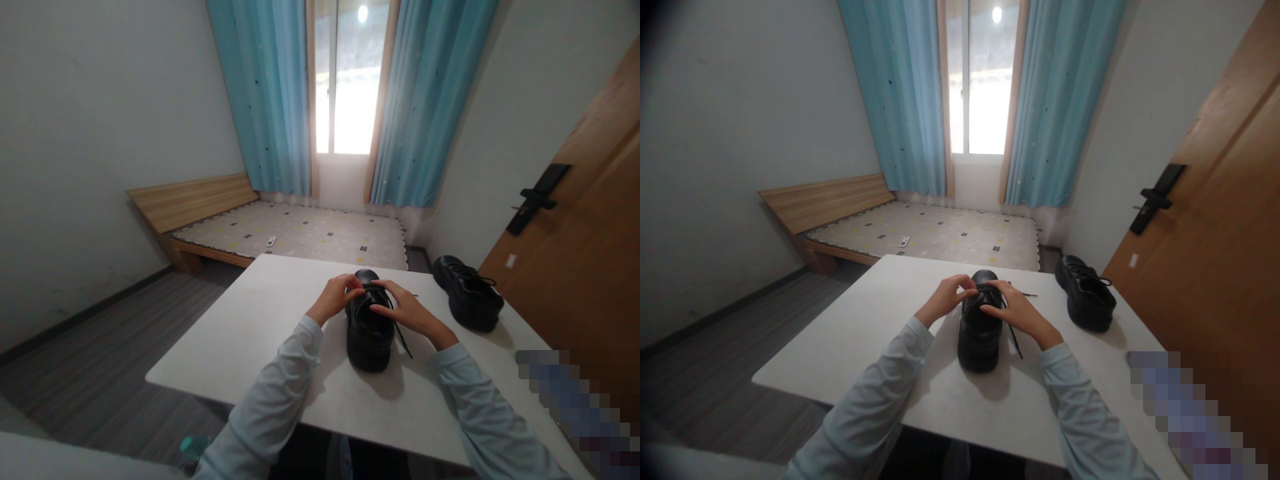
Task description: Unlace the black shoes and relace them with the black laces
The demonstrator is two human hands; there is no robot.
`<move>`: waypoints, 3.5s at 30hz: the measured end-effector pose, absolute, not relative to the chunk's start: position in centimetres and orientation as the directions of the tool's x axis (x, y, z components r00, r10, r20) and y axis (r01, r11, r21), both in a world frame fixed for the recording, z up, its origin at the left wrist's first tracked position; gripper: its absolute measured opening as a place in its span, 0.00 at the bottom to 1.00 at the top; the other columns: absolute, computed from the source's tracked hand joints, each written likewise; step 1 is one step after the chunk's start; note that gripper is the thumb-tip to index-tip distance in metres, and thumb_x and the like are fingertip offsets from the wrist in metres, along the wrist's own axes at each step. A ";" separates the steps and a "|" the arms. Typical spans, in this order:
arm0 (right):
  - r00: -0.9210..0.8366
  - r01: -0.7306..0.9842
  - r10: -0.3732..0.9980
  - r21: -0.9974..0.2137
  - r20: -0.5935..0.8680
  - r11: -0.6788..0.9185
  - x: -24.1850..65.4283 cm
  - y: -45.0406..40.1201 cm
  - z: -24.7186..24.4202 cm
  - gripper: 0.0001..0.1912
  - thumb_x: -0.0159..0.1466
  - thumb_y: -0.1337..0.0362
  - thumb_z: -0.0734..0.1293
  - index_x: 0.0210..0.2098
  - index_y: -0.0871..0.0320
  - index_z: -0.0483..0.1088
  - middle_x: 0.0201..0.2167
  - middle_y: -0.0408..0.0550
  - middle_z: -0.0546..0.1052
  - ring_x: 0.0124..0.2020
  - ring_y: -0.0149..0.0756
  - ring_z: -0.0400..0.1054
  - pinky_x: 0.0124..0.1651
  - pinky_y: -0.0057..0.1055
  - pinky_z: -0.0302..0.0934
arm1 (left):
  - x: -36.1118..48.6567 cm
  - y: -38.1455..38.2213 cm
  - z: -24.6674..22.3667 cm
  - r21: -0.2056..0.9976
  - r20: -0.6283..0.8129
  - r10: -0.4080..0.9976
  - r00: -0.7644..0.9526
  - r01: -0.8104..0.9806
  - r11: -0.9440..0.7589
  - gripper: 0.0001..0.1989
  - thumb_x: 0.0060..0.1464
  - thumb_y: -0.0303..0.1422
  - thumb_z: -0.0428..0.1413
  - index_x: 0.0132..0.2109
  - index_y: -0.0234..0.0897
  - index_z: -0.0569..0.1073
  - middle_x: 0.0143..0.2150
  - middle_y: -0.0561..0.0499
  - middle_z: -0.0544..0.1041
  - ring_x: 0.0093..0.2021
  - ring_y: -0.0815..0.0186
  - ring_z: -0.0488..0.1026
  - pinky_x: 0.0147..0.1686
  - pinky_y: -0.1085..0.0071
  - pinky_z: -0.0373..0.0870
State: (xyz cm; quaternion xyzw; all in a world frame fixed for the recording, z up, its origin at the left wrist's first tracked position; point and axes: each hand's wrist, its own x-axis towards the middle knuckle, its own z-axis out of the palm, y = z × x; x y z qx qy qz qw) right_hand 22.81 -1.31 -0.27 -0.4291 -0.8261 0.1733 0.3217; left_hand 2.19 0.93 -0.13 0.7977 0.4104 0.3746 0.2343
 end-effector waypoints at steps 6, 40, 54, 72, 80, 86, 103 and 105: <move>-0.429 0.607 0.826 -0.560 0.366 0.564 22.8 -1.2 -0.3 0.28 0.57 0.52 0.67 0.54 0.56 0.63 0.52 0.54 0.71 0.54 0.46 0.65 0.57 0.46 0.58 | 2.5 0.8 -0.3 0.671 0.406 0.826 0.391 0.486 -0.560 0.04 0.54 0.32 0.54 0.34 0.35 0.70 0.33 0.50 0.74 0.34 0.67 0.71 0.38 0.70 0.68; -0.426 0.587 0.825 -0.581 0.370 0.564 22.8 -1.1 -0.8 0.30 0.57 0.52 0.67 0.56 0.54 0.61 0.54 0.53 0.69 0.55 0.45 0.64 0.58 0.46 0.56 | 3.9 0.1 -0.2 0.708 0.383 0.882 0.273 0.526 -0.471 0.04 0.59 0.32 0.47 0.37 0.37 0.63 0.35 0.49 0.73 0.36 0.64 0.71 0.39 0.67 0.66; -0.432 0.586 0.827 -0.585 0.360 0.560 22.9 -1.1 -0.6 0.29 0.57 0.52 0.67 0.55 0.55 0.61 0.53 0.53 0.69 0.54 0.46 0.64 0.58 0.45 0.57 | 3.4 0.4 -0.4 0.802 0.331 0.889 0.316 0.403 -0.441 0.04 0.57 0.33 0.49 0.37 0.36 0.65 0.32 0.52 0.72 0.34 0.67 0.69 0.36 0.71 0.64; -0.435 0.595 0.829 -0.578 0.352 0.558 23.2 -1.1 -0.8 0.27 0.58 0.53 0.66 0.54 0.55 0.62 0.52 0.53 0.70 0.54 0.45 0.64 0.57 0.45 0.57 | 2.6 1.8 -1.0 0.937 0.335 0.886 0.320 -0.013 -0.349 0.11 0.44 0.26 0.58 0.32 0.35 0.60 0.30 0.56 0.65 0.32 0.72 0.66 0.35 0.73 0.62; -0.432 0.601 0.838 -0.586 0.334 0.543 23.1 -1.1 -0.7 0.28 0.57 0.53 0.66 0.55 0.55 0.61 0.53 0.53 0.69 0.54 0.44 0.64 0.57 0.45 0.56 | 2.3 1.5 -0.5 0.946 0.311 0.909 0.277 0.002 -0.324 0.10 0.47 0.29 0.56 0.33 0.36 0.60 0.30 0.56 0.66 0.27 0.74 0.67 0.27 0.77 0.61; -0.417 0.577 0.848 -0.626 0.327 0.525 23.2 -1.2 -0.7 0.29 0.56 0.52 0.67 0.55 0.54 0.61 0.53 0.52 0.69 0.56 0.44 0.62 0.59 0.44 0.54 | 1.2 1.3 0.2 0.810 0.425 0.858 0.290 0.301 -0.503 0.09 0.45 0.29 0.59 0.35 0.36 0.68 0.33 0.53 0.72 0.31 0.71 0.69 0.31 0.75 0.65; -0.429 0.568 0.874 -0.685 0.228 0.456 24.7 -0.8 -1.3 0.37 0.54 0.47 0.68 0.58 0.55 0.58 0.59 0.55 0.63 0.61 0.45 0.55 0.64 0.46 0.48 | 0.0 2.0 0.0 0.729 0.376 0.862 0.340 0.467 -0.501 0.07 0.47 0.35 0.60 0.31 0.36 0.78 0.31 0.48 0.77 0.34 0.65 0.72 0.38 0.70 0.67; -0.428 0.568 0.871 -0.677 0.242 0.467 24.9 -0.7 -1.5 0.37 0.54 0.47 0.68 0.58 0.54 0.59 0.59 0.55 0.63 0.61 0.46 0.55 0.64 0.47 0.47 | -0.2 2.2 -0.1 0.775 0.368 0.876 0.311 0.417 -0.474 0.08 0.49 0.36 0.58 0.32 0.35 0.76 0.31 0.49 0.77 0.34 0.65 0.72 0.39 0.70 0.67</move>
